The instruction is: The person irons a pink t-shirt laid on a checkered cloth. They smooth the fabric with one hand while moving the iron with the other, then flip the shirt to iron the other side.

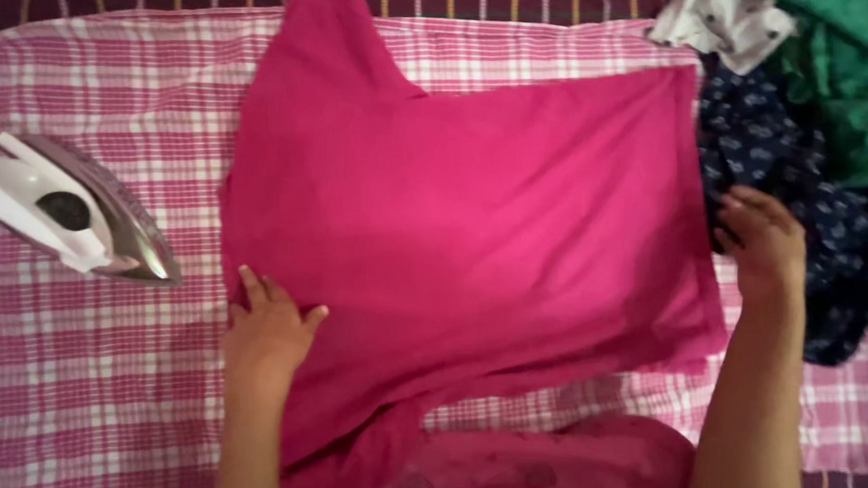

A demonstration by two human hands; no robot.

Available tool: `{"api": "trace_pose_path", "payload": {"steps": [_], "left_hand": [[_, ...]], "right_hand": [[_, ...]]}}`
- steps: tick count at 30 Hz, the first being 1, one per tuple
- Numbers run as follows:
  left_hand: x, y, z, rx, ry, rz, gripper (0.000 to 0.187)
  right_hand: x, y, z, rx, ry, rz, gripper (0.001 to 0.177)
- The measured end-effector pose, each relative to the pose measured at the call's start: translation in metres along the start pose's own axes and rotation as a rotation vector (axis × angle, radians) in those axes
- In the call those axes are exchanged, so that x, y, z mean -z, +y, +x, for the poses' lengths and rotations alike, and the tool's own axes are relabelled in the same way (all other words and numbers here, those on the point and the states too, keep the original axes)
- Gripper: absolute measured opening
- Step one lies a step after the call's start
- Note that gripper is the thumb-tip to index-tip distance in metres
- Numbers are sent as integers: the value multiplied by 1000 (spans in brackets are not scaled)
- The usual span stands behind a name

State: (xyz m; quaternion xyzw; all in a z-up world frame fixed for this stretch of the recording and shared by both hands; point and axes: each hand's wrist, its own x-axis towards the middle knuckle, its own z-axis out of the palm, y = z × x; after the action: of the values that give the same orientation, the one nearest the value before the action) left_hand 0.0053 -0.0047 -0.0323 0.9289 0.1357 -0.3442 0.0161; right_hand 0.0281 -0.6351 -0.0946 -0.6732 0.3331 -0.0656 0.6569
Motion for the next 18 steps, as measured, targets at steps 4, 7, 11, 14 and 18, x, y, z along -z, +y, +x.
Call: {"api": "trace_pose_path", "payload": {"steps": [4,7,11,14,18], "left_hand": [[-2,-8,6,-12,-7,2,99],[-4,-10,6,-15,-7,9,101],[0,-5,4,10,-41,3,102],[2,-4,-2,-9,0,-7,102],[5,-4,-5,-7,18,1,100]], "right_hand": [[12,30,-31,132,67,-360,30],[13,45,-41,192,82,-673,39],[18,53,-41,60,175,-866,42],[37,68,-29,36,209,-871,40],[55,90,-4,263,208,-1126,40]]}}
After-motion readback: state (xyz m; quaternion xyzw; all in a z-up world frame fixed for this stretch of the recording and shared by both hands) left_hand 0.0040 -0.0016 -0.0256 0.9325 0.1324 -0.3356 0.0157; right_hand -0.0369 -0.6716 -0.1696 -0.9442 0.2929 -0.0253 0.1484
